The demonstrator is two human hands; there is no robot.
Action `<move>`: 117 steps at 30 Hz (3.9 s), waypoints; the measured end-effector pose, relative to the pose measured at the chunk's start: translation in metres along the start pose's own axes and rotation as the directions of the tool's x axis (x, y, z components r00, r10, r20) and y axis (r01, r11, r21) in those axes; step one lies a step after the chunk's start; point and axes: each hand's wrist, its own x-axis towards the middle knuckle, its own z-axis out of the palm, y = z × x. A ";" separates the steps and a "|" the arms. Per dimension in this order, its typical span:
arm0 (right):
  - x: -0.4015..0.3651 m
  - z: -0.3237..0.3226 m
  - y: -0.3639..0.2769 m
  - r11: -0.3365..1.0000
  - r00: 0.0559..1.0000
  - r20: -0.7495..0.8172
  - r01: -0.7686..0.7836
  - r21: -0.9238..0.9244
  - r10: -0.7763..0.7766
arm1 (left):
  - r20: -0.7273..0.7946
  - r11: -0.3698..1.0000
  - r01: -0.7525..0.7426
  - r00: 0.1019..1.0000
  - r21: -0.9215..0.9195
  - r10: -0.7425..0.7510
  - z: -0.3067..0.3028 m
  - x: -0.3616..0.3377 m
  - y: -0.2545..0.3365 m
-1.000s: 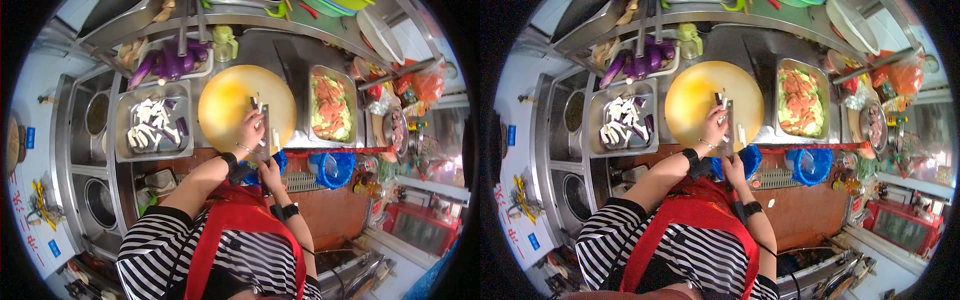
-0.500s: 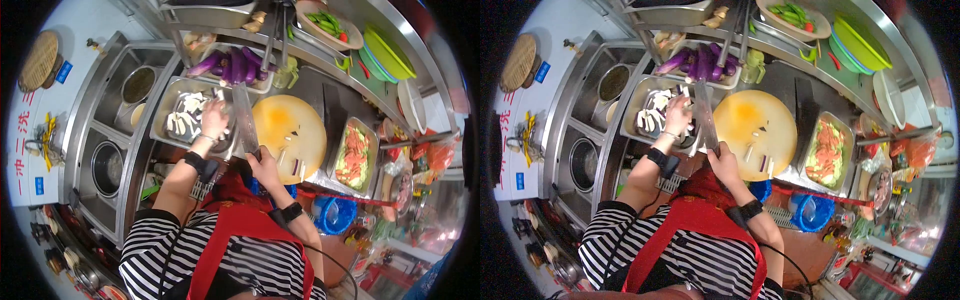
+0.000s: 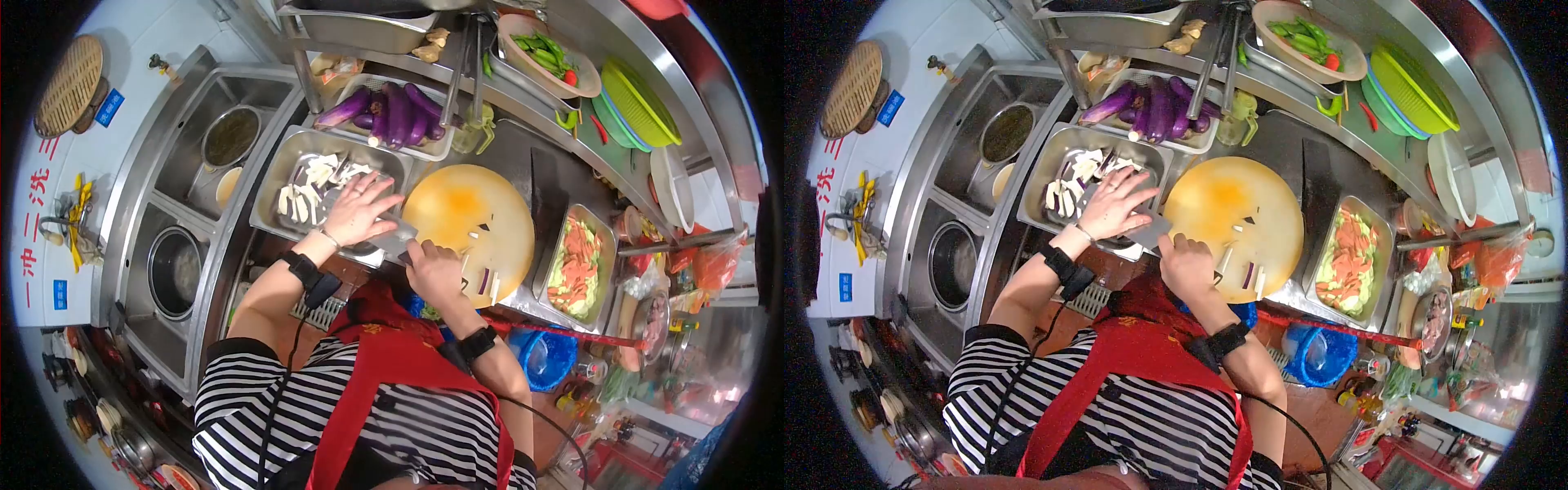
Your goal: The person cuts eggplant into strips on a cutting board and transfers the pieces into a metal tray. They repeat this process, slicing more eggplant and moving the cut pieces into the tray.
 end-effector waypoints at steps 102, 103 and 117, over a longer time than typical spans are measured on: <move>-0.187 0.033 0.053 0.425 0.433 0.129 -0.901 0.085 0.892 | 0.250 0.441 0.851 0.510 -0.287 -0.823 0.050 0.165 -0.112; -0.188 0.034 0.053 0.421 0.429 0.129 -0.903 0.088 0.894 | 0.221 0.436 0.804 0.548 -0.405 -0.806 0.050 0.160 -0.118; -0.206 0.045 0.069 0.408 0.446 0.117 -0.878 0.248 0.887 | 0.146 0.969 0.166 0.979 -0.183 -0.140 0.024 0.088 0.066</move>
